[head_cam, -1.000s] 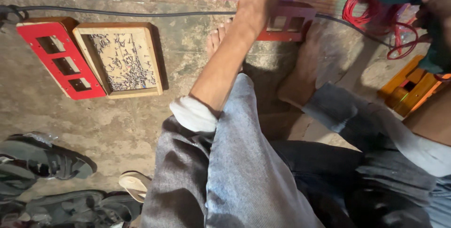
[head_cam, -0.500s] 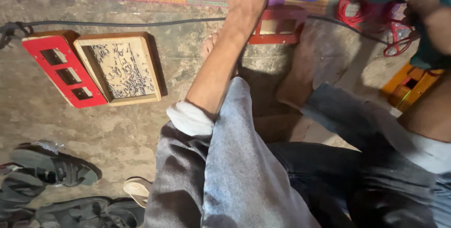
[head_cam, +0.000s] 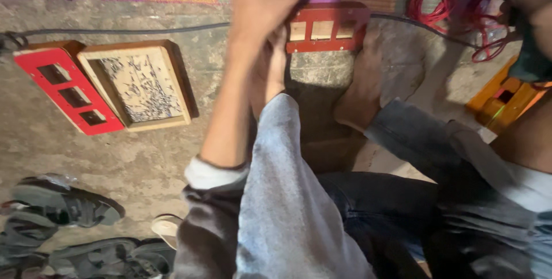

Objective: The person uses a power drill to attach colorful plastic switchboard frames to wooden boards. They handle multiple frames of different colors, securing each one with screws while sitting on the floor.

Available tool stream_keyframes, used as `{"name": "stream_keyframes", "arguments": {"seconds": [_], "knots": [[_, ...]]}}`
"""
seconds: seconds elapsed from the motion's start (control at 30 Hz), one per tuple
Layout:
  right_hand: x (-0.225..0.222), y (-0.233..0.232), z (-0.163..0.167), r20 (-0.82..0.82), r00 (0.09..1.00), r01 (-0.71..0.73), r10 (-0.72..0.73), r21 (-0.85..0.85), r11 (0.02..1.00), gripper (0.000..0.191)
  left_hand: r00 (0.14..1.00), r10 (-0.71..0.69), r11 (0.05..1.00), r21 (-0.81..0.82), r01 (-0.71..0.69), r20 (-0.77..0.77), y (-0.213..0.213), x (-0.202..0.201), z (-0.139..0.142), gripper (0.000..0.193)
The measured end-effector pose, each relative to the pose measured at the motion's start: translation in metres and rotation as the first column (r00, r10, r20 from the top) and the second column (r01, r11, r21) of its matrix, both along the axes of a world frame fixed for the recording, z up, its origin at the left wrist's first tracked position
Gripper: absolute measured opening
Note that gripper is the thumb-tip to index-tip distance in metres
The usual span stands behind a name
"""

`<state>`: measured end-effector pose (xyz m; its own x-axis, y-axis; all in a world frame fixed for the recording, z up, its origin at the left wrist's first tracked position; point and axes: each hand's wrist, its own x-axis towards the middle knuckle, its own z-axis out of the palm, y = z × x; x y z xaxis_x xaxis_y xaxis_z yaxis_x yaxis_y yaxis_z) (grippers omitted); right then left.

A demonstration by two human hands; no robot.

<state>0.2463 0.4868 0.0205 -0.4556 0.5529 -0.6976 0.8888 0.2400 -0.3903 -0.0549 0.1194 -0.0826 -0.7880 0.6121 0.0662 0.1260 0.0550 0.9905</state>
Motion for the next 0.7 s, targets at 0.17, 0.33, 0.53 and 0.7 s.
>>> {"name": "stream_keyframes", "arguments": {"seconds": [0.17,0.33,0.53,0.7], "knots": [[-0.027,-0.029,0.023,-0.04,0.97,0.218,-0.241,-0.308,0.926,0.047,0.692,0.148,0.977,0.001,-0.211,0.707,-0.12,-0.005,0.042,0.012],[-0.06,-0.12,-0.02,-0.187,0.82,0.431,-0.542,-0.421,0.798,0.049,0.763,0.505,0.834,-0.456,-0.312,0.403,-0.239,0.008,0.073,0.024],[-0.128,-0.269,-0.072,-0.109,0.337,0.594,-0.935,-0.746,0.301,0.052,0.926,-0.083,0.345,-0.883,-0.32,-0.368,-0.26,0.035,0.106,0.053],[-0.189,-0.383,-0.088,0.015,0.084,0.531,-0.996,-0.847,0.032,0.055,0.964,0.038,0.751,-0.629,-0.202,-0.265,-0.168,0.01,0.088,0.037]]}}
